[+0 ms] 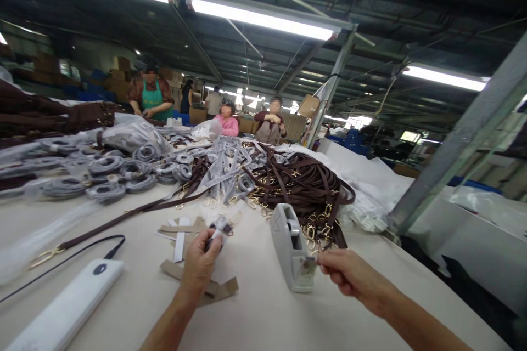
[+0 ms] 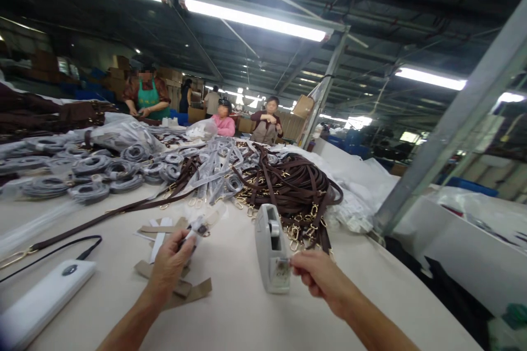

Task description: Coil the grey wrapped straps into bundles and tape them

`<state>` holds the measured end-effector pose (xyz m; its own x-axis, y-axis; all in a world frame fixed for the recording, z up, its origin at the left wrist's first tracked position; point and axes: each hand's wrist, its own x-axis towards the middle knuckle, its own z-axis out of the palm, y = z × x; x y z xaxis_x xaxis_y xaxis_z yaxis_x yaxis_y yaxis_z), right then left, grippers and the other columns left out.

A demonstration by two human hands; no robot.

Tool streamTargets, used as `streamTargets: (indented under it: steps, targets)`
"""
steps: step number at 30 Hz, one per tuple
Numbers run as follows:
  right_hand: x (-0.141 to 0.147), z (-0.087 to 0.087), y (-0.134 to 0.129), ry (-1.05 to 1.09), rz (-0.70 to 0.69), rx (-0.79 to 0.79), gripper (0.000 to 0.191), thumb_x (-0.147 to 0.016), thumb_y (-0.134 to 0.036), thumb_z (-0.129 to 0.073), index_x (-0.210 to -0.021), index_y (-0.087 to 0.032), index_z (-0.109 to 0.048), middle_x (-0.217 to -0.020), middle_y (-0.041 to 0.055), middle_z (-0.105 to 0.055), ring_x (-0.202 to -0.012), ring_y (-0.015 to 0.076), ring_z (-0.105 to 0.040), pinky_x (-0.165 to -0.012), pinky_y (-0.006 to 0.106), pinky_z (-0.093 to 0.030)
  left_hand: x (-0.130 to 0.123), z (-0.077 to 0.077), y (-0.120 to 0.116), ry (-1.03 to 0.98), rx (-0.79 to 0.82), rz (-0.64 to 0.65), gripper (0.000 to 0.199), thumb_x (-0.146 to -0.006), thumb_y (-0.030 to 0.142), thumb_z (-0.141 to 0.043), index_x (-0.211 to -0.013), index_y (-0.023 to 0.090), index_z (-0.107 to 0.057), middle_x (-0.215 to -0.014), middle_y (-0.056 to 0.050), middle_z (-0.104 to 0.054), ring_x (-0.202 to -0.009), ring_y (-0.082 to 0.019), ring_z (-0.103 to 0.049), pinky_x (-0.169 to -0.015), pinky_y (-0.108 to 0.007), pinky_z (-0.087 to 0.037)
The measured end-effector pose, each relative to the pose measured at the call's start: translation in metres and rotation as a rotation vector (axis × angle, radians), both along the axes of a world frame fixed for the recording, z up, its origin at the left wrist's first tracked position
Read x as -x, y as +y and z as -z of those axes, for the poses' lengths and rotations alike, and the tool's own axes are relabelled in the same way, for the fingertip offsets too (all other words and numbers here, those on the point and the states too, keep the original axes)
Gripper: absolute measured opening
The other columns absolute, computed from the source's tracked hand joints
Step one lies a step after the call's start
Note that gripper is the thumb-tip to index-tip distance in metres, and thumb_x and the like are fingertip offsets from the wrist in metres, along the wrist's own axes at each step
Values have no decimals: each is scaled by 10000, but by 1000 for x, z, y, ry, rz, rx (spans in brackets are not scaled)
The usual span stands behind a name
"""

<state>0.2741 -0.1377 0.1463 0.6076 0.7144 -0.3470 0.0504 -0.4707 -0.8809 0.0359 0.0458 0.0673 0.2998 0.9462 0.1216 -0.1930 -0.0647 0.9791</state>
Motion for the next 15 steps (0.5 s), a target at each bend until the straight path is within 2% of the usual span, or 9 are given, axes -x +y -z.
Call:
streamTargets:
  steps: [5, 8, 9, 11, 13, 15]
  targets:
    - [6, 53, -19, -38, 40, 21, 305, -559, -475, -616, -568, -208, -470, -503, -93, -313, -437, 51, -202, -451, 213, -98, -3, 4, 5, -50, 9, 34, 414, -688, 582, -664, -739, 178, -589, -570, 63, -443, -546, -104, -375, -518, -208, -290]
    - [8, 72, -24, -79, 13, 60, 296, -525, -449, -640, -501, -210, -467, -464, -72, -323, -432, 65, -228, -461, 235, -95, -4, 8, 7, -82, 28, 43, 428, -701, 603, -635, -736, 184, -556, -577, 59, -462, -546, -106, -403, -533, -210, -320]
    - [12, 72, -25, -83, -16, 69, 306, -526, -457, -648, -495, -209, -472, -460, -64, -340, -429, 68, -230, -461, 241, -99, -4, 9, 6, -86, 32, 43, 430, -702, 606, -633, -728, 185, -549, -570, 60, -456, -538, -106, -399, -526, -210, -314]
    - [27, 61, -22, -92, -136, 34, 333, -583, -507, -646, -554, -203, -511, -499, -46, -404, -435, 73, -237, -463, 250, -124, -5, 9, 4, -83, 32, 48, 427, -700, 601, -641, -711, 185, -547, -556, 61, -444, -523, -104, -384, -508, -211, -295]
    - [50, 41, -8, -130, -355, -70, 320, -694, -510, -626, -651, -200, -558, -564, -35, -481, -465, 90, -295, -478, 255, -186, -6, 9, 0, -71, 15, 58, 409, -709, 582, -652, -703, 184, -558, -557, 59, -443, -524, -106, -379, -504, -212, -283]
    - [76, 18, 15, -216, -577, -222, 280, -785, -451, -603, -668, -198, -580, -615, -20, -521, -598, 134, -432, -570, 260, -312, -7, 8, -4, -54, -14, 71, 381, -728, 557, -654, -709, 185, -574, -564, 56, -448, -538, -111, -388, -511, -214, -285]
